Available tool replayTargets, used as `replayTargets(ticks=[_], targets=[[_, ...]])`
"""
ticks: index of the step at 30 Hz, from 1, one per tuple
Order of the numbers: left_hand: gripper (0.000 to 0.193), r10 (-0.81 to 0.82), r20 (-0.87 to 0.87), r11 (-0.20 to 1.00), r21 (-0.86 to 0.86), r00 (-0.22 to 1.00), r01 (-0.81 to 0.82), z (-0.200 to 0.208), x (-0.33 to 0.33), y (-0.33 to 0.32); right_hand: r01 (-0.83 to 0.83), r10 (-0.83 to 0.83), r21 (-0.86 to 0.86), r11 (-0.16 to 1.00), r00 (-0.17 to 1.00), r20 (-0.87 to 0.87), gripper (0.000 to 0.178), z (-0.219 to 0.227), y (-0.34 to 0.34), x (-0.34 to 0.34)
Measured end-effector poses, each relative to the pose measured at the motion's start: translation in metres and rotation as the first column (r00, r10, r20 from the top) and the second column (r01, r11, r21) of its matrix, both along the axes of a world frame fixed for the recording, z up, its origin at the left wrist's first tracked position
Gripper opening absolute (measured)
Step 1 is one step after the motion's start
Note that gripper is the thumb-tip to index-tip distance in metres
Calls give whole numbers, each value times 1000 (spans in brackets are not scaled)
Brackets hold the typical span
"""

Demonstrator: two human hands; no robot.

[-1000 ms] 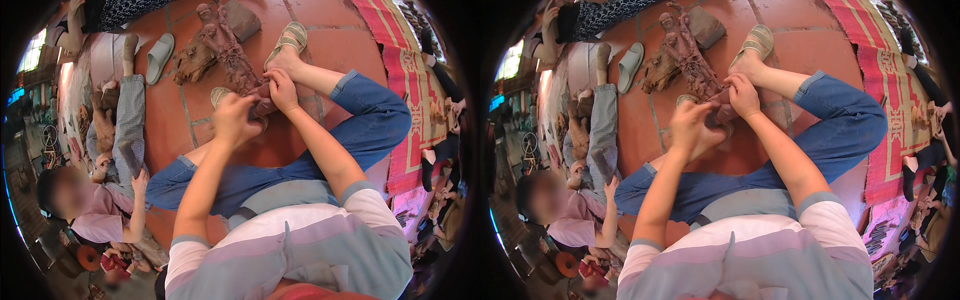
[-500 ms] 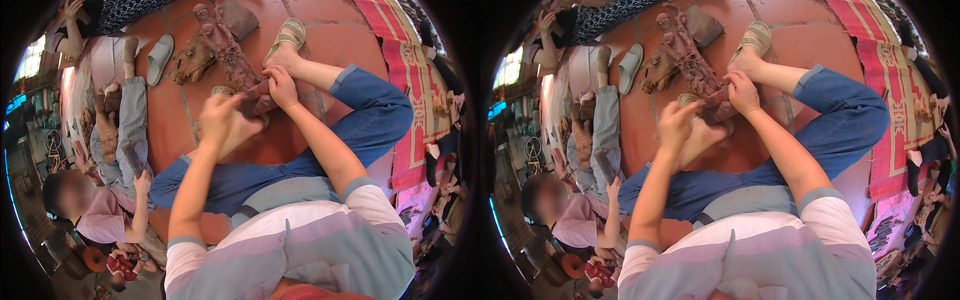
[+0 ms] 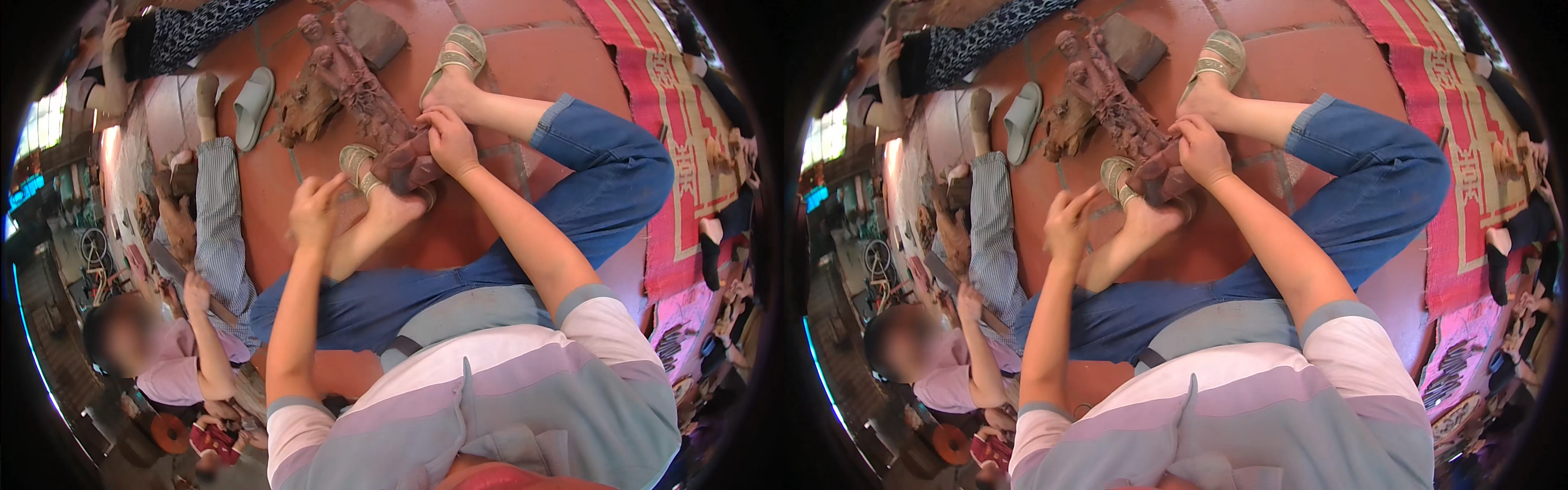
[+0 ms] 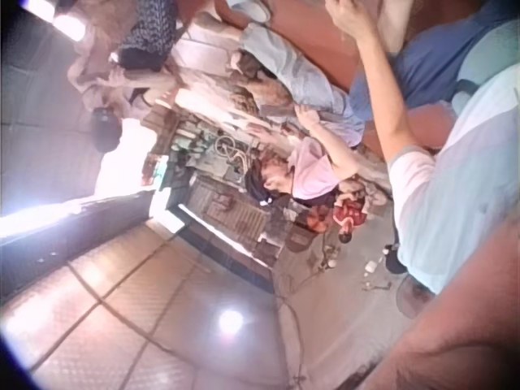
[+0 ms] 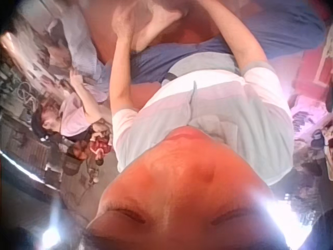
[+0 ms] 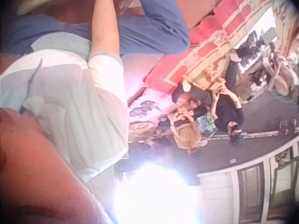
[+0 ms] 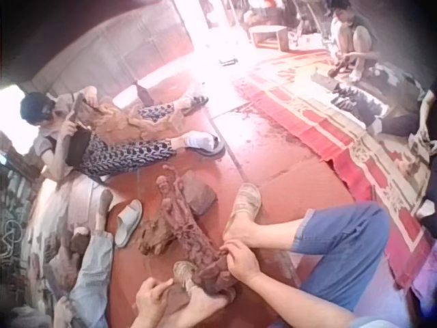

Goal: The person sits on the floor and carves a long, reddish-brown wooden object using a small knife. They repeatedly scrape and shape the surface while holding the piece between their legs. Other people are visible in the background also working on similar wooden items.

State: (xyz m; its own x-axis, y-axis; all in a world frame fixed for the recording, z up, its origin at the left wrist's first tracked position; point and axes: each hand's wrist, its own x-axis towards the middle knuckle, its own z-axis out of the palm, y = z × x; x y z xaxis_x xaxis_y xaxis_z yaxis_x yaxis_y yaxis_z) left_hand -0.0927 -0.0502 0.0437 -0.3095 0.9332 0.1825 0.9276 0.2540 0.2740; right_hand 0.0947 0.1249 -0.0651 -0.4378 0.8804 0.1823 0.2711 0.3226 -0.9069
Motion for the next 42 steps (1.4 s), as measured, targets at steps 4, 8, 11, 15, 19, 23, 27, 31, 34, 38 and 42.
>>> replayTargets(ticks=[4, 8, 11, 15, 19, 23, 27, 31, 34, 38, 42], targets=[[24, -215, 84, 976, 57, 973, 210, 3, 73, 59, -29, 30, 44, 999, 999, -14, 22, -1, 5, -2], [20, -325, -38, 942, 76, 945, 327, -50, 33, 29, -54, 55, 64, 996, 998, -7, 24, 0, -1, -9], [17, -181, -166, 983, -66, 969, 172, -44, -2, -3, -57, 57, 72, 996, 998, 2, 25, -6, -2, -11], [19, -43, -22, 997, 61, 999, 45, -9, -9, -1, -70, 66, 80, 994, 996, 51, 25, -3, 3, -6], [23, -254, -90, 946, 184, 963, 267, -18, 59, 48, -65, 60, 73, 995, 996, 70, 25, -1, 2, -4], [29, -269, -75, 952, 132, 960, 277, -47, 41, 40, -103, 101, 106, 989, 995, 21, 24, -5, 3, -6], [29, -83, -149, 992, -107, 985, 67, -34, -6, -8, -54, 52, 63, 997, 998, 31, 25, -1, 3, -5], [24, 32, -126, 999, 8, 992, -31, -14, -2, -15, -47, 44, 82, 996, 998, 36, 24, -4, 1, -7], [25, -141, 3, 971, 197, 990, 137, -6, 48, 35, -56, 54, 43, 997, 997, 55, 26, 7, 1, -3], [33, -201, -52, 970, 128, 978, 206, -39, 46, 42, -54, 54, 40, 998, 998, 15, 23, 0, 0, -6], [34, -115, -171, 987, -133, 978, 93, -43, -9, -20, -37, 36, 33, 999, 998, 42, 22, 1, -4, -7]])
